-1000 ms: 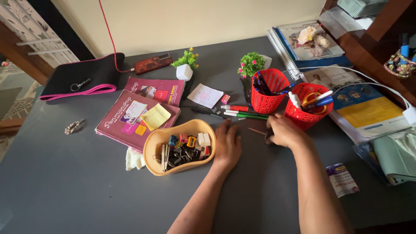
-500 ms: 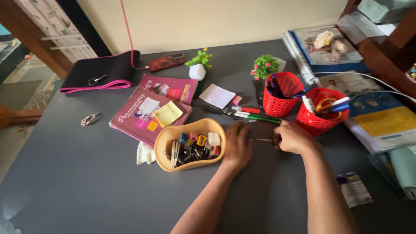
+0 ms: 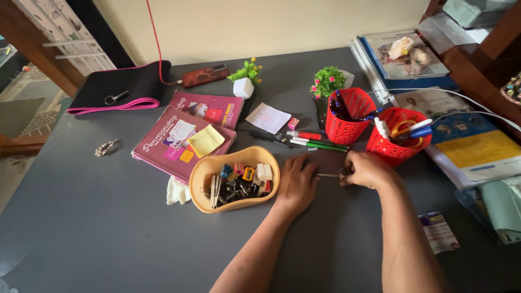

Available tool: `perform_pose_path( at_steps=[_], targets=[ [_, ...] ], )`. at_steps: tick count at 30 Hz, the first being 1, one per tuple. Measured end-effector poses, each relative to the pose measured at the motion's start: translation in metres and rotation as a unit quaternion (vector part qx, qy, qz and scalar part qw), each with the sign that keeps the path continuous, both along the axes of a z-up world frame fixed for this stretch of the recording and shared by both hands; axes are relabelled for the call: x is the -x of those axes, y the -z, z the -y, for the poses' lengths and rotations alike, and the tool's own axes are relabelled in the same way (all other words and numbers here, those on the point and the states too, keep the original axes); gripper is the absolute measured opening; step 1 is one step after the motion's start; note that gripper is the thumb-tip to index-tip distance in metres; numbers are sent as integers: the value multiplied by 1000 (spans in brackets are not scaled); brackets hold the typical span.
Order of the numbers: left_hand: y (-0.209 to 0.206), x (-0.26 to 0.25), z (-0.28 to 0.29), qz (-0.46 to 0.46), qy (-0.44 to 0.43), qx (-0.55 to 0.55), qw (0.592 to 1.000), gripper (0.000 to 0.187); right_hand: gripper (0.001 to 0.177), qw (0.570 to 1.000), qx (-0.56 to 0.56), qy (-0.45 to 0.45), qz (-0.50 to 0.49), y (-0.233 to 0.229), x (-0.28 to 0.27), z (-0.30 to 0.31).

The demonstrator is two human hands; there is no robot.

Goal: The person organizes stationery items on a desk. They sort small items like clips and erasers into a beige tray, place pens and markers into red baskets, and wipe the desk surface with a cloth. The person also moves a notebook and a small potted plant to clear space.

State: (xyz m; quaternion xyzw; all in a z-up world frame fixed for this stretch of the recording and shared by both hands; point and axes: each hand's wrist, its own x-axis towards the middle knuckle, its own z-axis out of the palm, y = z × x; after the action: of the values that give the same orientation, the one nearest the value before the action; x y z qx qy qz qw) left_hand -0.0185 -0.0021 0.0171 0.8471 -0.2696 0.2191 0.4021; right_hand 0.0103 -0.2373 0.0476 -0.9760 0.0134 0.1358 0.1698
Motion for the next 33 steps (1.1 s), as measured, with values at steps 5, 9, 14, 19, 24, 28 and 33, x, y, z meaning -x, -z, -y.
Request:
perform_pose_path(
  at_steps=[5,9,14,19,24,28,33],
  targets=[
    [-6,2,-2,-4,8,5,1000,30,59,1000,0,16,-8,-11,6,-6],
    [0,0,-3,-1,17,5,1000,25,44,994,-85,11,64,-7,11,-9],
    [35,-13,1,101,-13,121,987,35,24,952,-153,43,261,-27,18,-17],
    [58,-30,8,93,-36,67,993,37,15,852,-221,10,474,-69,46,-110],
    [39,-19,9,35,-49,65,996,39,11,805,-156,-291,493,-91,71,-230],
    [18,-11,0,-16,-33,48,998,41,14,802,-115,-413,416,-90,63,-287],
    [7,-8,-6,-37,-16,23,999,37,7,826,-93,-447,330,-76,56,-308]
  ],
)
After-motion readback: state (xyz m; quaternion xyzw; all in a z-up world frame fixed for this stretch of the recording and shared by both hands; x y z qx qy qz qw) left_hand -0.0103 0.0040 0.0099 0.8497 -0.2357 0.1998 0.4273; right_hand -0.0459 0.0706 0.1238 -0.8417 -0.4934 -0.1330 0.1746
